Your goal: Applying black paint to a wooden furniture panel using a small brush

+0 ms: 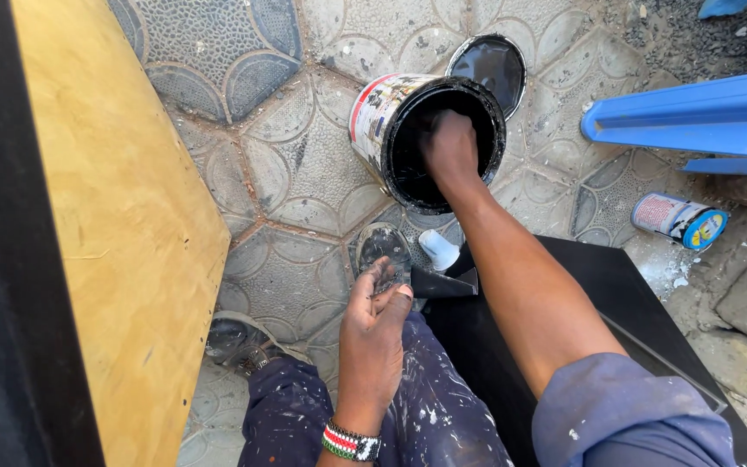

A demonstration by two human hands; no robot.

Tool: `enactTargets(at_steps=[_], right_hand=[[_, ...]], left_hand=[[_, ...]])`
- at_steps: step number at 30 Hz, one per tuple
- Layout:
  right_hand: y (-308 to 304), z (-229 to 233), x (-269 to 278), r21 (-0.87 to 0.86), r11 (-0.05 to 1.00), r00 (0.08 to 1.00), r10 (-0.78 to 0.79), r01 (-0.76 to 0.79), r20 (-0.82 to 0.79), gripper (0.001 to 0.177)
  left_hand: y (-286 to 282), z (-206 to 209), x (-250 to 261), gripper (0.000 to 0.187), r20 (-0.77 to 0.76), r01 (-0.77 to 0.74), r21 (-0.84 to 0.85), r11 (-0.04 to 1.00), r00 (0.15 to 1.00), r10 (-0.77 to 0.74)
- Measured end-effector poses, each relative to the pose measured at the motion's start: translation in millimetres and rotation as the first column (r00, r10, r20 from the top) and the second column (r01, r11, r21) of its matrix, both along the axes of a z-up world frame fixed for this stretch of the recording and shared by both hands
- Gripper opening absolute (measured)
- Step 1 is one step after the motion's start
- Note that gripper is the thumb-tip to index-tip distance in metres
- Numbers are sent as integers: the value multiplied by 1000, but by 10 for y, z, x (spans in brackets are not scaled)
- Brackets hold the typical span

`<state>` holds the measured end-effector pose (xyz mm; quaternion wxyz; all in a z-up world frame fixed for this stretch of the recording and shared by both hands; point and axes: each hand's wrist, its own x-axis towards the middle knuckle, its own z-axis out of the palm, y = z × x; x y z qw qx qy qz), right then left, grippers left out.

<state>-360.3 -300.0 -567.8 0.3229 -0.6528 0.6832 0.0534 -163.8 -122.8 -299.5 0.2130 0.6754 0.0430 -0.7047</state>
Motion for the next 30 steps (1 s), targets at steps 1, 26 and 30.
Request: enactTargets(at_steps=[1,26,30], right_hand=[[-66,281,142,4,1000,1000,-2,2,-1,27],[-375,1313,223,741,501,706,-706,446,53,23],[-97,601,18,671,598,663,-719,439,208,29]], left_hand=[[8,-24,-2,75,-1,2,4,1000,1000,-2],[-169,8,-1,58,-75,-219,-8,976,973,218],[-240,-81,-73,61,-47,-24,-2,1000,999,24]])
